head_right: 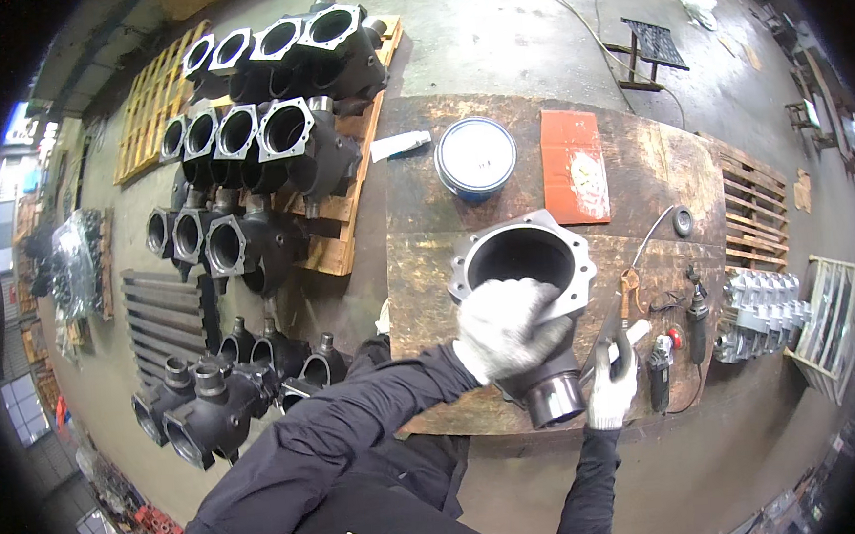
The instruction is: The person opens a paint can and a tube of sealant, then mixes the contents on a red board using a putty knife. The mixed compound is prepared on the board while metal engine blocks are visible nearby.
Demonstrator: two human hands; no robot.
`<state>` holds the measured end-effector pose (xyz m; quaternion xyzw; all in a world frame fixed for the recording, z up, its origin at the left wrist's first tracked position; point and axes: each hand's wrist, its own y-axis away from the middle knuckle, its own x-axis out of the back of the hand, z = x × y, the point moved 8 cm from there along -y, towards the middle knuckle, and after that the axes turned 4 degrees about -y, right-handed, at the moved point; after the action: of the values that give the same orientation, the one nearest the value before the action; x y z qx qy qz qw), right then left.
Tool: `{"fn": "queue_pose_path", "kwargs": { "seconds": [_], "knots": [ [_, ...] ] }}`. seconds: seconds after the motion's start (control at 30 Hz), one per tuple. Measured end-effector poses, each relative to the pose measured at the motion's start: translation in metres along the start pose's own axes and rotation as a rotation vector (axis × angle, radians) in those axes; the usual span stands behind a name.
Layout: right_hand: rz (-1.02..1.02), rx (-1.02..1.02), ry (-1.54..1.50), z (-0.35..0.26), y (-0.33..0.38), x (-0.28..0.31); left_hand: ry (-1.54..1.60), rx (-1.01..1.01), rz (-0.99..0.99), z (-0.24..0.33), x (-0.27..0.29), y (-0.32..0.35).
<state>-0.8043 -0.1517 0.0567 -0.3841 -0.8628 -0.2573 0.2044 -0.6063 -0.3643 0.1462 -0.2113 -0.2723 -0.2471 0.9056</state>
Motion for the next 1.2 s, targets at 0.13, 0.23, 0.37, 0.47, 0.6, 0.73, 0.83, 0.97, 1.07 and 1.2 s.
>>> {"fn": "queue_pose_path", "kwargs": {
  "seconds": [0.13,0.23,0.37,0.47,0.6,0.73,0.83,0.97,1.07,1.2],
  "knots": [
    [0.312,-0.199,-0.065,0.03,0.063,0.004,0.371,-0.085,0.05,-0.009,0.042,-0.002],
    [0.483,-0.246,-0.038,0.039,0.081,0.001,0.595,-0.289,0.304,-0.059,0.097,-0.005],
    [0.616,-0.152,-0.041,0.024,0.084,-0.005,0.103,0.12,0.213,-0.218,0.113,-0.032],
    [0.615,-0.148,0.013,0.012,0.086,-0.01,-0.007,0.398,0.014,-0.329,0.072,-0.046],
    [0.629,-0.141,0.09,0.0,0.088,-0.012,0.338,0.857,-0.141,-0.432,-0.027,-0.027],
    [0.639,-0.141,0.125,-0.005,0.087,-0.013,0.812,1.116,-0.031,-0.469,-0.105,-0.032],
    [0.647,-0.145,0.128,-0.003,0.087,-0.013,1.092,1.121,0.092,-0.462,-0.127,-0.055],
    [0.655,-0.15,0.085,0.002,0.088,-0.012,0.765,0.884,0.167,-0.44,-0.088,-0.095],
    [0.653,-0.173,0.076,0.006,0.087,-0.012,0.19,0.589,0.026,-0.405,-0.053,-0.141],
    [0.651,-0.164,0.033,0.006,0.086,-0.013,-0.025,0.487,-0.199,-0.362,-0.054,-0.18]
  ]
}}
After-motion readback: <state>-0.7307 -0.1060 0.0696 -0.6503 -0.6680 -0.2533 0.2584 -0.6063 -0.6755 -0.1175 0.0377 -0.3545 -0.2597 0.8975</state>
